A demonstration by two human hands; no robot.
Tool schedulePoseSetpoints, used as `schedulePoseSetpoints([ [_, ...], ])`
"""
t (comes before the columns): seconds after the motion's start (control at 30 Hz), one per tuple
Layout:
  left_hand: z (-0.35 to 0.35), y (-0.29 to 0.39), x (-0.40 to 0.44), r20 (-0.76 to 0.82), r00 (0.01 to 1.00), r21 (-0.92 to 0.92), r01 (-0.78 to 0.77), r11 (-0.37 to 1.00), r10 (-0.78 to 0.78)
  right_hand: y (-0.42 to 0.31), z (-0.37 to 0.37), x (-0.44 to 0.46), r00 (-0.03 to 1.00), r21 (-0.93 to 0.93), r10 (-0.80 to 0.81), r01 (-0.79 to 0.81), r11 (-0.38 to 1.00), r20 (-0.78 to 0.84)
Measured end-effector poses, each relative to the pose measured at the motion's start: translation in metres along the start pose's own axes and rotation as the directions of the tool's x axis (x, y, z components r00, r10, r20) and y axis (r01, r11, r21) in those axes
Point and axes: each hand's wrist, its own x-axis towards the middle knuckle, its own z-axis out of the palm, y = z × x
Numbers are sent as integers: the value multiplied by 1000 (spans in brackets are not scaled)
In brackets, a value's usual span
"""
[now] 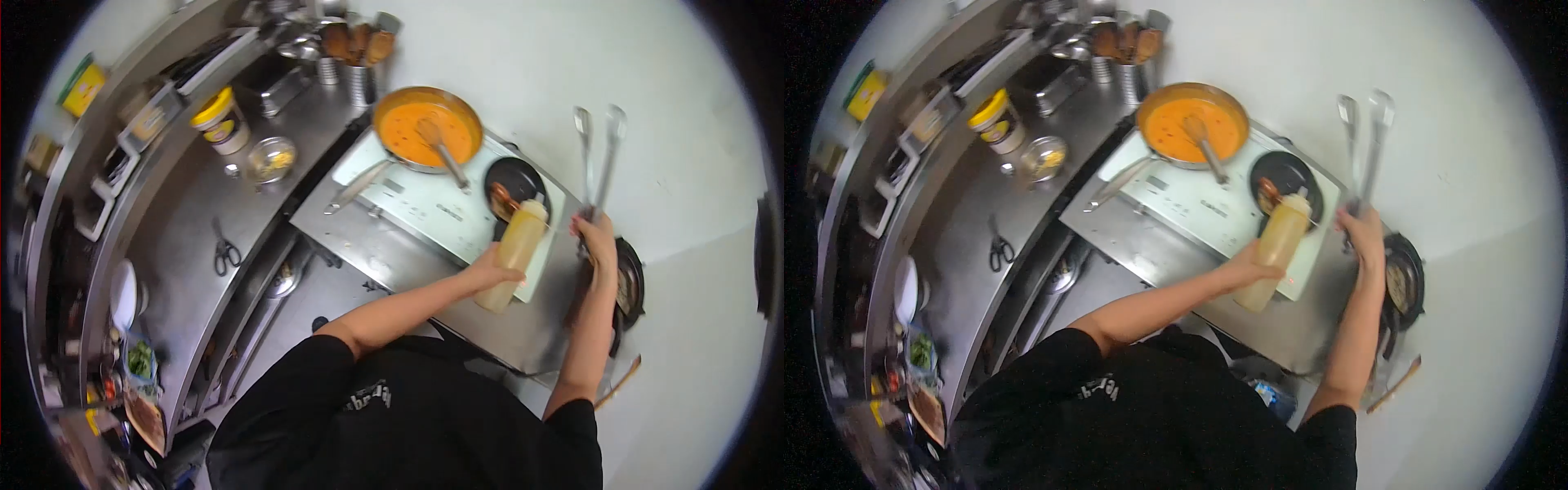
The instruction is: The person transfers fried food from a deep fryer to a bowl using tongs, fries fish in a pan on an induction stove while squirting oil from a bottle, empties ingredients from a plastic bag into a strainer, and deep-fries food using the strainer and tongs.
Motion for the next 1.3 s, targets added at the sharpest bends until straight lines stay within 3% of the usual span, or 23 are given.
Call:
schedulePoseSetpoints([
  [0.07, -10, 1, -8, -71, 989, 294, -106, 950, 133, -22, -1, -24, 999, -137, -11, 4, 991, -53],
  [0.13, -23, 18, -18, -64, 989, 343, -105, 933, 135, -36, 0, -40, 994, 38, 50, -47, 998, -102],
  [0.17, -27, 12, -21, -28, 880, 289, -447, 846, 474, -20, 3, -42, 983, 381, -4, 75, 921, -182],
  [0.27, -51, 98, -77, 17, 894, 405, -416, 814, 449, -68, -14, -62, 992, 436, -117, 123, 891, -42],
  [0.3, -64, 116, -93, -9, 885, 431, -417, 800, 466, -98, 6, -82, 946, 447, -219, 306, 840, -237],
  [0.33, -79, 137, -106, -48, 769, 428, -561, 709, 638, -179, 24, -127, 953, 455, 12, 134, 880, -304],
  [0.37, -95, 160, -121, -77, 622, 427, -686, 589, 780, -170, 22, -124, 953, 491, -62, 208, 846, -296],
  [0.47, -160, 246, -187, -202, 370, 628, -661, 410, 907, -152, 31, -112, 968, 546, -114, 221, 808, -224],
  [0.53, -203, 308, -239, -335, 186, 712, -592, 377, 924, -140, 46, -100, 984, 558, -84, 160, 814, -160],
  [0.6, -255, 364, -290, -401, 36, 781, -509, 363, 915, -129, 75, -86, 954, 605, -266, 132, 785, 137],
  [0.63, -275, 389, -311, -346, -110, 865, -422, 271, 932, -127, 105, -86, 987, 630, -157, 148, 763, -42],
  [0.73, -434, 461, -359, -105, -366, 994, -38, 98, 925, -174, 157, -104, 992, 797, -124, 45, 602, 37],
  [0.87, -582, 530, -423, 64, -420, 915, 386, 114, 905, -228, 192, -117, 995, 705, 74, -95, 703, 60],
  [0.9, -579, 536, -430, -17, -438, 812, 519, 268, 899, -238, 190, -124, 1000, 599, 28, -17, 801, -10],
  [0.93, -572, 533, -429, -151, -405, 879, 362, 310, 902, -248, 187, -130, 997, 469, -18, 53, 882, -80],
  [0.97, -617, 539, -440, -237, -356, 746, 529, 404, 904, -258, 185, -135, 987, 326, -64, 110, 939, -149],
  [1.03, -739, 549, -449, -126, -321, 716, 626, 310, 939, -259, 173, -136, 918, 124, -102, 160, 979, -383],
  [1.07, -787, 551, -460, -87, -287, 591, 756, 282, 954, -250, 167, -137, 821, -89, -230, 216, 972, -523],
  [1.13, -871, 556, -482, 62, -226, 255, 945, 204, 972, -247, 134, -150, 791, -440, -210, -82, 894, -574],
  [1.17, -906, 561, -482, 356, -240, -90, 953, 289, 903, -228, 115, -147, 750, -588, -355, -55, 807, -558],
  [1.2, -905, 559, -479, 326, -314, 42, 947, 318, 892, -204, 101, -145, 711, -717, -491, -27, 696, -503],
  [1.23, -863, 544, -472, 275, -393, 362, 888, 284, 878, -199, 90, -149, 781, -745, -421, -85, 661, -462],
  [1.3, -796, 517, -449, 188, -413, 440, 847, 299, 891, -147, 68, -139, 878, -848, -315, -169, 502, -361],
])
